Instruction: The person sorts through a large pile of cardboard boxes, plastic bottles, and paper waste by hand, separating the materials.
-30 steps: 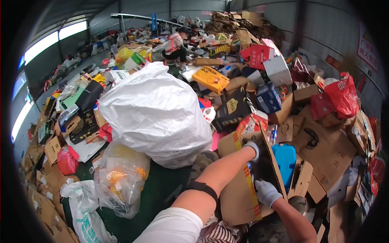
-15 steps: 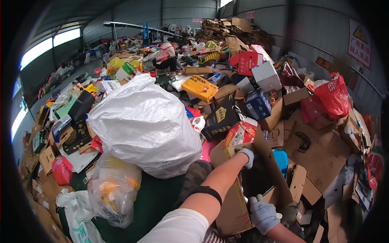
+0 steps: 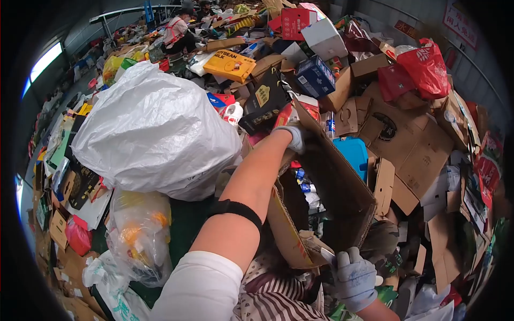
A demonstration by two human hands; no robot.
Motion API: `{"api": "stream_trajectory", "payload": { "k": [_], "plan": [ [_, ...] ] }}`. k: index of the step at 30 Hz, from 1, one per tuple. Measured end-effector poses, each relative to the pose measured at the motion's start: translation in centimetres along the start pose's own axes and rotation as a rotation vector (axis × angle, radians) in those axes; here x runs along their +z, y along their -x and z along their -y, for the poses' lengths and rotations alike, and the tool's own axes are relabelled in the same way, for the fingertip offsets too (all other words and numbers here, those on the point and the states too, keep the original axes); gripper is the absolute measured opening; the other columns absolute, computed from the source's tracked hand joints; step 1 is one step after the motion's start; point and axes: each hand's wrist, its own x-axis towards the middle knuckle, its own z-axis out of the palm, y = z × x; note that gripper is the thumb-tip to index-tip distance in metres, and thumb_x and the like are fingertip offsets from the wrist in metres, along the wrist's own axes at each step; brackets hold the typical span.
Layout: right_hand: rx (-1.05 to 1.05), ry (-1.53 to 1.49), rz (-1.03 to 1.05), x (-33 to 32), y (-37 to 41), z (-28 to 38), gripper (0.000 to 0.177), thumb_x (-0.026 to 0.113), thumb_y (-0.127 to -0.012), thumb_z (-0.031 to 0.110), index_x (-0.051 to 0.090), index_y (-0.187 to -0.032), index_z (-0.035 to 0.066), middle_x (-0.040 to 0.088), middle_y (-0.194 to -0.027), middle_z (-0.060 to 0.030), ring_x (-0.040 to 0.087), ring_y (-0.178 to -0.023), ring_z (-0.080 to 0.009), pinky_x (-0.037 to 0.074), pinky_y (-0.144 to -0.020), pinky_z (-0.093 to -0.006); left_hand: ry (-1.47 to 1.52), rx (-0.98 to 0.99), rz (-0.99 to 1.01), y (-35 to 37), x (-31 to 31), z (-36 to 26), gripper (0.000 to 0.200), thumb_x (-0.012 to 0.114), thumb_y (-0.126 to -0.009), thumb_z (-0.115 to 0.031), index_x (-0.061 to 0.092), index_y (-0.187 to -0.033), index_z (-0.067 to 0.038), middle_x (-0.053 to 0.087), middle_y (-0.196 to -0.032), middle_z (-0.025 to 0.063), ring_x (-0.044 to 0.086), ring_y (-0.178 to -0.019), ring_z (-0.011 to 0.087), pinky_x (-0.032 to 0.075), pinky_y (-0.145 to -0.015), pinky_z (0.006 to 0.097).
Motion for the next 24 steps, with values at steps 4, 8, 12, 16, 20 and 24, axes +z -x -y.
{"api": "stream_trajectory", "payload": {
  "k": [4, 8, 12, 16, 20, 24],
  "plan": [
    [0.058, -0.154, -0.124, 1.9, 3.2, -2.8, 0.023, 0.070, -0.069, 0.016, 0.053, -0.083, 0.009, 0.053, -0.082, -0.0092, 0.057, -0.061, -0.0289, 0.044, -0.051, -0.0402, -0.195, 0.192, 0.166, -2.4, 2.4, 3.1, 0.058, 0.067, -0.069, -0.038, 0.055, -0.122, -0.018, 0.055, -0.125, 0.0098, 0.050, -0.115, 0.0296, 0.039, -0.096, 0.0392],
    [0.122, -0.136, -0.143, 2.4, 0.7, -7.8, 0.020, 0.070, -0.070, 0.018, 0.056, -0.081, 0.011, 0.055, -0.082, -0.0079, 0.058, -0.066, -0.0300, 0.045, -0.054, -0.0401, -0.153, -0.215, 0.108, -1.5, 1.0, -3.2, 0.057, 0.068, -0.070, -0.040, 0.058, -0.118, -0.010, 0.054, -0.123, 0.0177, 0.052, -0.114, 0.0318, 0.042, -0.094, 0.0414],
    [0.165, -0.335, -0.097, 2.1, -0.3, -11.0, 0.018, 0.064, -0.074, 0.012, 0.058, -0.091, 0.006, 0.060, -0.091, -0.0117, 0.061, -0.076, -0.0317, 0.049, -0.065, -0.0405, -0.263, -0.278, 0.021, -1.2, 1.6, -7.2, 0.056, 0.064, -0.073, -0.026, 0.052, -0.126, -0.012, 0.049, -0.131, 0.0146, 0.048, -0.120, 0.0301, 0.040, -0.094, 0.0482],
    [0.398, -1.051, -0.040, 1.7, -4.5, -7.3, 0.027, 0.061, -0.079, 0.010, 0.059, -0.104, 0.001, 0.064, -0.094, -0.0175, 0.062, -0.088, -0.0306, 0.048, -0.077, -0.0333, -0.254, -0.372, -0.086, -6.0, 7.6, -8.3, 0.042, 0.049, -0.088, -0.026, 0.050, -0.128, -0.014, 0.049, -0.132, 0.0090, 0.043, -0.122, 0.0294, 0.038, -0.087, 0.0515],
    [0.140, -0.649, -0.272, 1.9, -9.4, -3.7, 0.029, 0.058, -0.083, 0.019, 0.057, -0.108, 0.004, 0.062, -0.086, -0.0138, 0.063, -0.076, -0.0274, 0.049, -0.067, -0.0372, -0.245, -0.340, 0.013, -3.9, 5.8, -11.4, 0.040, 0.048, -0.088, -0.026, 0.052, -0.126, -0.014, 0.051, -0.130, 0.0079, 0.048, -0.118, 0.0270, 0.038, -0.083, 0.0490],
    [0.557, -1.511, 0.222, 3.5, -14.8, -3.3, 0.028, 0.051, -0.085, 0.015, 0.057, -0.111, 0.005, 0.062, -0.087, -0.0043, 0.063, -0.068, -0.0149, 0.046, -0.053, -0.0308, -0.209, -0.316, -0.002, -3.4, 5.7, -12.5, 0.038, 0.051, -0.085, -0.028, 0.056, -0.120, -0.015, 0.057, -0.121, 0.0085, 0.056, -0.106, 0.0255, 0.044, -0.076, 0.0469]
  ]
}}
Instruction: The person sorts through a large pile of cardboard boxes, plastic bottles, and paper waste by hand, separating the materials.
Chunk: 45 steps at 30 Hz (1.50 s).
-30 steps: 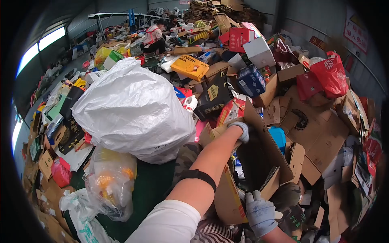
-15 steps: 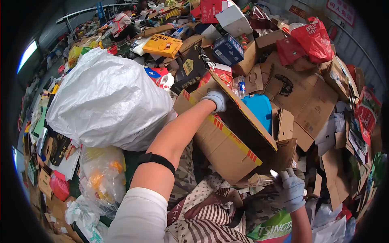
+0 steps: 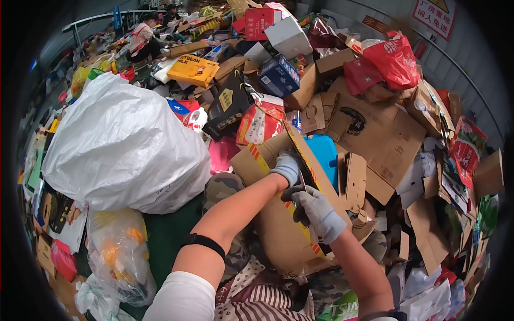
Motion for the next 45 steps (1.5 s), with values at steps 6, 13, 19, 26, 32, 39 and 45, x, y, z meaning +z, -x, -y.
{"api": "stream_trajectory", "payload": {
  "k": [6, 13, 19, 26, 32, 39, 45],
  "plan": [
    [-0.363, 0.761, -0.545, -3.7, -5.4, -5.9, 0.036, 0.046, -0.084, 0.023, 0.055, -0.106, -0.004, 0.060, -0.102, -0.0228, 0.058, -0.095, -0.0372, 0.045, -0.084, -0.0385, -0.073, 0.160, -0.270, 2.8, 0.9, 1.1, 0.033, 0.056, -0.081, -0.020, 0.060, -0.112, -0.012, 0.060, -0.113, 0.0099, 0.063, -0.094, 0.0284, 0.050, -0.072, 0.0438],
    [-0.230, 0.465, -0.601, -11.8, -10.5, -3.3, 0.029, 0.054, -0.082, 0.016, 0.062, -0.106, 0.000, 0.065, -0.081, -0.0086, 0.059, -0.074, -0.0162, 0.047, -0.070, -0.0301, 0.110, 0.171, -0.057, 3.3, -0.6, 0.7, 0.027, 0.061, -0.079, -0.014, 0.057, -0.105, -0.014, 0.058, -0.105, 0.0077, 0.058, -0.099, 0.0296, 0.051, -0.075, 0.0447],
    [0.084, 0.447, -0.298, -10.3, -11.5, 1.2, 0.028, 0.057, -0.087, 0.031, 0.062, -0.100, 0.006, 0.062, -0.078, -0.0022, 0.057, -0.058, -0.0123, 0.044, -0.050, -0.0284, 0.129, 0.155, -0.135, 4.3, -0.5, 1.7, 0.029, 0.055, -0.077, -0.008, 0.055, -0.105, -0.017, 0.058, -0.101, 0.0075, 0.059, -0.094, 0.0282, 0.051, -0.072, 0.0438],
    [-0.111, 0.674, -0.035, -9.3, -14.6, -0.6, 0.044, 0.043, -0.093, 0.042, 0.056, -0.115, 0.006, 0.061, -0.106, -0.0132, 0.059, -0.085, -0.0242, 0.047, -0.072, -0.0353, 0.152, 0.131, -0.133, 4.6, 0.2, 2.4, 0.025, 0.055, -0.078, -0.010, 0.057, -0.103, -0.016, 0.058, -0.101, 0.0071, 0.058, -0.096, 0.0277, 0.049, -0.078, 0.0421],
    [-0.125, 1.058, -0.191, -7.8, -14.2, -1.7, 0.035, 0.047, -0.091, 0.030, 0.054, -0.112, 0.002, 0.057, -0.111, -0.0250, 0.052, -0.106, -0.0398, 0.041, -0.092, -0.0424, 0.181, 0.126, -0.152, 4.7, 1.3, 2.8, 0.021, 0.054, -0.080, -0.012, 0.058, -0.100, -0.015, 0.057, -0.100, 0.0071, 0.058, -0.096, 0.0277, 0.049, -0.078, 0.0413],
    [-0.106, 0.946, -0.205, -7.7, -14.6, -2.6, 0.036, 0.049, -0.090, 0.027, 0.052, -0.117, 0.002, 0.057, -0.113, -0.0226, 0.053, -0.108, -0.0370, 0.042, -0.092, -0.0400, 0.145, 0.133, -0.162, 4.9, 0.8, 2.6, 0.022, 0.055, -0.079, -0.012, 0.058, -0.100, -0.015, 0.058, -0.099, 0.0070, 0.058, -0.095, 0.0283, 0.049, -0.077, 0.0414],
    [0.147, 0.811, 0.026, -3.3, -15.9, -6.3, 0.064, 0.057, -0.084, 0.035, 0.035, -0.138, 0.008, 0.036, -0.142, -0.0109, 0.032, -0.132, -0.0269, 0.028, -0.107, -0.0340, 0.147, 0.158, -0.146, 5.5, 0.4, 2.2, 0.027, 0.056, -0.075, -0.010, 0.057, -0.102, -0.015, 0.058, -0.101, 0.0075, 0.058, -0.096, 0.0300, 0.049, -0.078, 0.0419]
  ]
}}
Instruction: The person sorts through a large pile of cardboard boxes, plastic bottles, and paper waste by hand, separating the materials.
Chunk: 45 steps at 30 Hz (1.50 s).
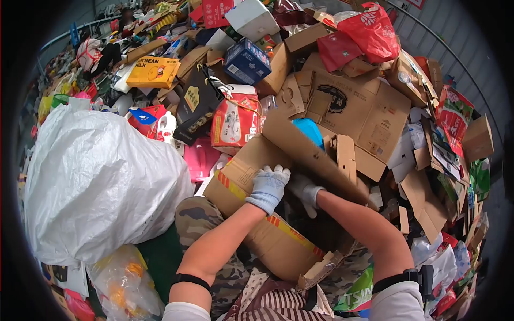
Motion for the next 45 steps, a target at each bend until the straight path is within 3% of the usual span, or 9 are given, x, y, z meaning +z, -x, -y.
{"api": "stream_trajectory", "payload": {
  "k": [5, 7, 9, 12, 19, 22, 27, 41, 45],
  "plan": [
    [-0.300, -0.037, 0.006, 10.2, -2.6, -3.1, 0.057, 0.048, -0.086, 0.041, 0.039, -0.135, 0.011, 0.041, -0.138, -0.0144, 0.037, -0.129, -0.0250, 0.026, -0.108, -0.0361, 0.015, 0.017, 0.007, 0.1, -0.1, 0.3, 0.026, 0.057, -0.075, -0.012, 0.060, -0.101, -0.014, 0.059, -0.100, 0.0071, 0.058, -0.098, 0.0278, 0.048, -0.078, 0.0410],
    [-0.149, 0.437, 0.184, 1.4, 2.9, 3.5, 0.045, 0.048, -0.087, 0.038, 0.051, -0.123, 0.011, 0.059, -0.115, -0.0198, 0.057, -0.107, -0.0327, 0.043, -0.092, -0.0390, 0.073, 0.058, 0.100, 0.1, -0.4, 1.5, 0.027, 0.059, -0.078, -0.025, 0.060, -0.102, -0.014, 0.059, -0.103, 0.0070, 0.059, -0.096, 0.0264, 0.047, -0.080, 0.0415],
    [-0.348, 0.460, -0.262, -1.2, 2.8, 1.1, 0.034, 0.057, -0.084, 0.034, 0.060, -0.100, 0.004, 0.064, -0.093, -0.0200, 0.061, -0.081, -0.0386, 0.049, -0.074, -0.0415, 0.092, 0.139, 0.024, 1.6, -1.7, 2.2, 0.026, 0.056, -0.081, -0.030, 0.062, -0.100, -0.013, 0.061, -0.099, 0.0078, 0.060, -0.092, 0.0271, 0.045, -0.082, 0.0421],
    [-0.296, 0.044, -0.458, -3.9, 0.6, -1.3, 0.028, 0.063, -0.081, 0.027, 0.060, -0.098, 0.004, 0.064, -0.091, -0.0195, 0.061, -0.086, -0.0369, 0.048, -0.077, -0.0420, 0.058, 0.116, 0.313, 4.9, -3.8, 2.6, 0.028, 0.053, -0.084, -0.036, 0.064, -0.092, -0.012, 0.063, -0.084, 0.0080, 0.062, -0.085, 0.0273, 0.044, -0.080, 0.0416],
    [-0.391, -0.147, -0.644, -3.9, -1.5, -4.1, 0.032, 0.067, -0.078, 0.018, 0.056, -0.105, 0.005, 0.063, -0.093, -0.0174, 0.061, -0.088, -0.0331, 0.049, -0.073, -0.0378, 0.217, 0.181, 0.000, 17.7, -7.8, 4.9, 0.029, 0.057, -0.083, -0.036, 0.064, -0.069, -0.011, 0.060, -0.067, 0.0059, 0.059, -0.071, 0.0236, 0.043, -0.079, 0.0379],
    [-0.939, 0.241, -0.699, -1.5, 2.2, -1.7, 0.048, 0.068, -0.075, 0.025, 0.050, -0.118, 0.010, 0.063, -0.092, -0.0101, 0.061, -0.085, -0.0301, 0.050, -0.071, -0.0404, 0.314, 0.138, -0.253, 19.6, -5.9, 4.4, 0.023, 0.062, -0.079, -0.030, 0.062, -0.065, -0.011, 0.058, -0.066, 0.0039, 0.057, -0.072, 0.0223, 0.041, -0.088, 0.0391],
    [-1.200, 1.019, -0.448, 2.9, 3.5, 3.2, 0.064, 0.061, -0.073, 0.016, 0.035, -0.131, 0.022, 0.048, -0.099, -0.0063, 0.059, -0.081, -0.0217, 0.051, -0.057, -0.0323, 0.302, 0.054, -0.293, 19.7, -5.3, 3.1, 0.021, 0.064, -0.077, -0.027, 0.062, -0.064, -0.011, 0.059, -0.067, 0.0038, 0.058, -0.072, 0.0206, 0.041, -0.089, 0.0401],
    [-0.866, 1.203, 0.038, -1.9, 3.2, 11.6, 0.054, 0.056, -0.077, 0.010, 0.042, -0.130, 0.004, 0.050, -0.123, -0.0264, 0.061, -0.100, -0.0349, 0.051, -0.080, -0.0393, 0.302, 0.043, -0.378, 22.3, -5.8, 2.2, 0.015, 0.064, -0.074, -0.017, 0.059, -0.063, -0.009, 0.058, -0.065, 0.0053, 0.057, -0.068, 0.0220, 0.043, -0.090, 0.0397],
    [-0.809, 1.280, 0.048, -2.5, 4.3, 11.4, 0.058, 0.051, -0.080, 0.010, 0.034, -0.135, 0.003, 0.043, -0.130, -0.0285, 0.061, -0.100, -0.0346, 0.051, -0.081, -0.0387, 0.187, -0.038, -0.119, 20.5, -6.7, 1.4, 0.017, 0.059, -0.078, -0.023, 0.061, -0.069, -0.009, 0.060, -0.069, 0.0077, 0.060, -0.075, 0.0241, 0.046, -0.082, 0.0388]
  ]
}}
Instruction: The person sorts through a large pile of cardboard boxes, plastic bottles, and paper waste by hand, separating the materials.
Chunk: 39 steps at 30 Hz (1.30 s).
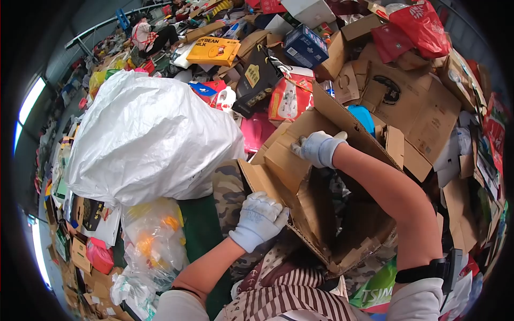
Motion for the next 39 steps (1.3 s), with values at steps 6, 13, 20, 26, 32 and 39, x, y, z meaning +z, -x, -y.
{"api": "stream_trajectory", "payload": {
  "k": [6, 13, 20, 26, 32, 39],
  "plan": [
    [0.116, -0.070, -0.128, 2.2, 0.3, 1.5, 0.060, 0.047, -0.081, 0.008, 0.029, -0.138, 0.004, 0.038, -0.135, -0.0289, 0.063, -0.096, -0.0329, 0.053, -0.076, -0.0401, -0.228, 0.151, 0.729, -8.8, 0.5, 1.8, 0.040, 0.051, -0.085, -0.019, 0.052, -0.125, -0.024, 0.063, -0.103, 0.0097, 0.063, -0.091, 0.0288, 0.050, -0.077, 0.0402],
    [0.326, -0.306, -0.317, 5.6, 1.7, 3.4, 0.055, 0.046, -0.083, 0.007, 0.033, -0.136, 0.005, 0.045, -0.132, -0.0200, 0.063, -0.097, -0.0314, 0.052, -0.076, -0.0411, -0.720, 0.542, 0.781, -11.7, 4.2, 2.0, 0.015, 0.055, -0.082, -0.022, 0.067, -0.089, -0.017, 0.065, -0.093, 0.0076, 0.064, -0.083, 0.0313, 0.053, -0.067, 0.0397],
    [0.188, -0.686, -0.895, 11.7, 6.3, 6.1, 0.036, 0.059, -0.079, 0.016, 0.050, -0.113, 0.010, 0.061, -0.091, -0.0115, 0.061, -0.079, -0.0290, 0.050, -0.071, -0.0392, -0.621, 0.548, 0.524, -10.2, 4.9, 4.5, 0.011, 0.056, -0.079, -0.021, 0.064, -0.085, -0.017, 0.061, -0.088, 0.0066, 0.062, -0.083, 0.0270, 0.052, -0.067, 0.0378],
    [-0.124, -0.542, -0.601, 14.8, 3.1, 9.5, 0.013, 0.055, -0.084, 0.024, 0.052, -0.088, 0.012, 0.057, -0.076, -0.0095, 0.059, -0.065, -0.0291, 0.048, -0.053, -0.0403, -0.619, 0.613, 0.493, -9.8, 5.2, 5.1, 0.011, 0.054, -0.080, -0.019, 0.063, -0.087, -0.017, 0.060, -0.085, 0.0049, 0.064, -0.076, 0.0239, 0.049, -0.067, 0.0373],
    [-0.006, -0.588, -0.711, 12.2, 0.3, 8.4, 0.020, 0.051, -0.086, 0.028, 0.057, -0.092, 0.010, 0.059, -0.079, -0.0133, 0.061, -0.072, -0.0318, 0.050, -0.059, -0.0409, -0.626, 0.577, 0.469, -9.5, 6.1, 5.7, 0.011, 0.053, -0.080, -0.019, 0.063, -0.086, -0.017, 0.060, -0.084, 0.0047, 0.064, -0.074, 0.0229, 0.049, -0.066, 0.0362],
    [0.072, -0.877, -0.473, 12.1, -0.3, 7.9, 0.035, 0.046, -0.083, 0.037, 0.062, -0.095, 0.008, 0.063, -0.094, -0.0175, 0.058, -0.088, -0.0340, 0.044, -0.084, -0.0435, -0.610, 0.625, 0.475, -9.6, 4.4, 4.7, 0.011, 0.053, -0.080, -0.018, 0.063, -0.084, -0.017, 0.060, -0.084, 0.0047, 0.064, -0.075, 0.0237, 0.049, -0.066, 0.0362]
  ]
}}
